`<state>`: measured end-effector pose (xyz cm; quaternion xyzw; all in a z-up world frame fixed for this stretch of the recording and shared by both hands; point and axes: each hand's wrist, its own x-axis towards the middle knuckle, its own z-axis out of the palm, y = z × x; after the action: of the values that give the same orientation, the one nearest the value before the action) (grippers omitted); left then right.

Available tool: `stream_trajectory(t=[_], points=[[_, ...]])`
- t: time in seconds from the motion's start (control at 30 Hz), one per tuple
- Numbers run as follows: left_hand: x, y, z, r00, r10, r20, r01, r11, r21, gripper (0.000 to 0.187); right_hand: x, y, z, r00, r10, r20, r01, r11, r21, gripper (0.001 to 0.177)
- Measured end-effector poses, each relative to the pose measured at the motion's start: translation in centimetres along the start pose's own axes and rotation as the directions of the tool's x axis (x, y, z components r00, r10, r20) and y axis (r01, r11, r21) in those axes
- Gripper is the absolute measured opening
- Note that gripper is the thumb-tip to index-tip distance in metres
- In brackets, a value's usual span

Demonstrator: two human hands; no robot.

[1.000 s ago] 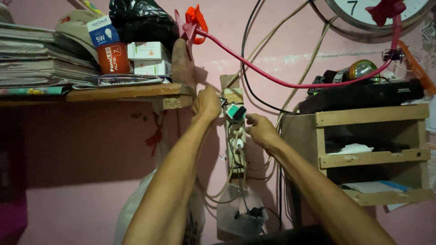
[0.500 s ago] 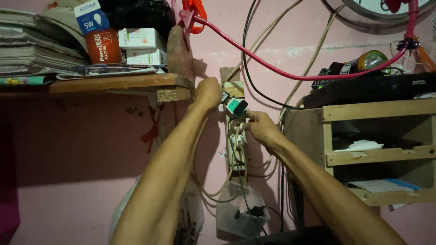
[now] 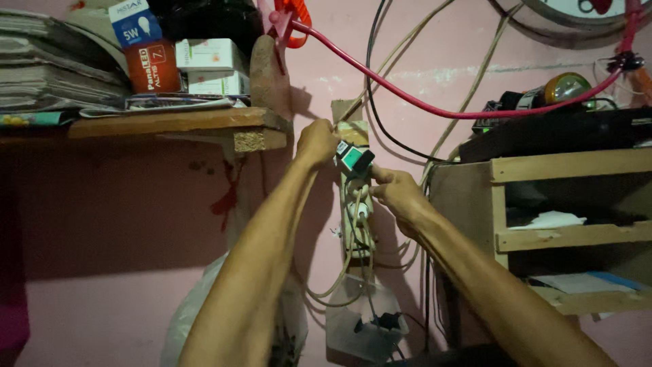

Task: The person plugs a ring light into a wall socket and adjusts its position on a table. They then plug in a fan and adjust its angle. Finally, they turn on the ring light and move a water bottle on the table.

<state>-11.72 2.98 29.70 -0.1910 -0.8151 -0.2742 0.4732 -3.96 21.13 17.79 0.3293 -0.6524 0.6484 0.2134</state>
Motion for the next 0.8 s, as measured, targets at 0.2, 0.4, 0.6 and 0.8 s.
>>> stream_trajectory(t=[0.2, 0.4, 0.6, 0.8], points=[[-1.8, 2.4, -1.2, 0.997, -0.078, -0.019, 0.08, 0.99, 0.12, 0.027, 0.6, 1.3, -0.9, 0.997, 0.058, -0.043, -0.06, 0.997, -0.043, 0.053], [-5.5, 5.6, -2.1, 0.976, -0.146, -0.163, 0.181, 0.957, 0.228, 0.036, -1.5, -1.4, -0.5, 0.991, 0.13, 0.029, -0.125, 0.985, -0.122, 0.054], [-8.0, 6.1, -1.4, 0.863, 0.142, -0.486, -0.025, 0.971, 0.239, 0.034, -4.8, -2.7, -0.2, 0.992, 0.119, -0.036, -0.124, 0.976, -0.181, 0.057], [-13.3, 6.2, -3.4, 0.898, 0.252, -0.361, -0.226, 0.967, 0.114, 0.027, -9.4, -3.6, -1.4, 0.995, 0.088, -0.039, -0.094, 0.981, -0.171, 0.061]])
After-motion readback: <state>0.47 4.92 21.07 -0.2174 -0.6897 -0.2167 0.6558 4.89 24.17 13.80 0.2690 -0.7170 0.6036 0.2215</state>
